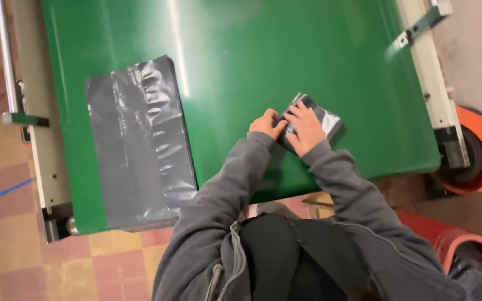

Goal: Folding plastic bags coming from a conveyor belt and placing them into a storage basket.

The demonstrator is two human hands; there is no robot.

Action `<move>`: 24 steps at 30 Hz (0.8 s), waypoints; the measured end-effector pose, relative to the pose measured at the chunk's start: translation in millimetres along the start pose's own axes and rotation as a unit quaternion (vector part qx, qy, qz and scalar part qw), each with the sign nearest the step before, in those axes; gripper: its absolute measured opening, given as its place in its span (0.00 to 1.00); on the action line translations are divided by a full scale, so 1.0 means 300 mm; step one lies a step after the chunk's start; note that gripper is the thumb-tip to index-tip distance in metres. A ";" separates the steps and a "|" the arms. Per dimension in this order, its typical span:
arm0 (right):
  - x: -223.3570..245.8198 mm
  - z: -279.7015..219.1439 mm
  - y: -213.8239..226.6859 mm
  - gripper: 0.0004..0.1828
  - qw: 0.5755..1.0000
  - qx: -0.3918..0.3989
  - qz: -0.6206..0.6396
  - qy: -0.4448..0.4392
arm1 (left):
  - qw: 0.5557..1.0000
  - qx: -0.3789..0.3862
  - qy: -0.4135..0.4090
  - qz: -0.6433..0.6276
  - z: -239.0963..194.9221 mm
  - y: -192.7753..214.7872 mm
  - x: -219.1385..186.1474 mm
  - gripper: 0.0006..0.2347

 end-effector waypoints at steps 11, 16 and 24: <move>-0.197 -0.038 -0.241 0.47 0.959 0.164 -0.230 -0.007 | 0.900 -0.005 -0.090 -0.427 -0.513 0.293 0.148 0.11; 0.001 -0.025 -0.216 0.40 0.968 0.087 -0.229 0.054 | 0.883 0.181 -0.017 -0.434 -1.057 0.435 0.575 0.09; 0.139 -0.911 -1.125 0.39 0.768 0.303 0.449 -0.342 | 0.896 -0.299 0.216 -0.245 -1.424 0.280 1.894 0.25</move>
Point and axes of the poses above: each hand's wrist, its own z-axis towards the middle knuckle, its own y-axis out of the back of the hand, x = y × z, the point moved 9 cm from there along z, towards the middle knuckle, and after that the axes turned 12 degrees about z, right-handed, at the moved point
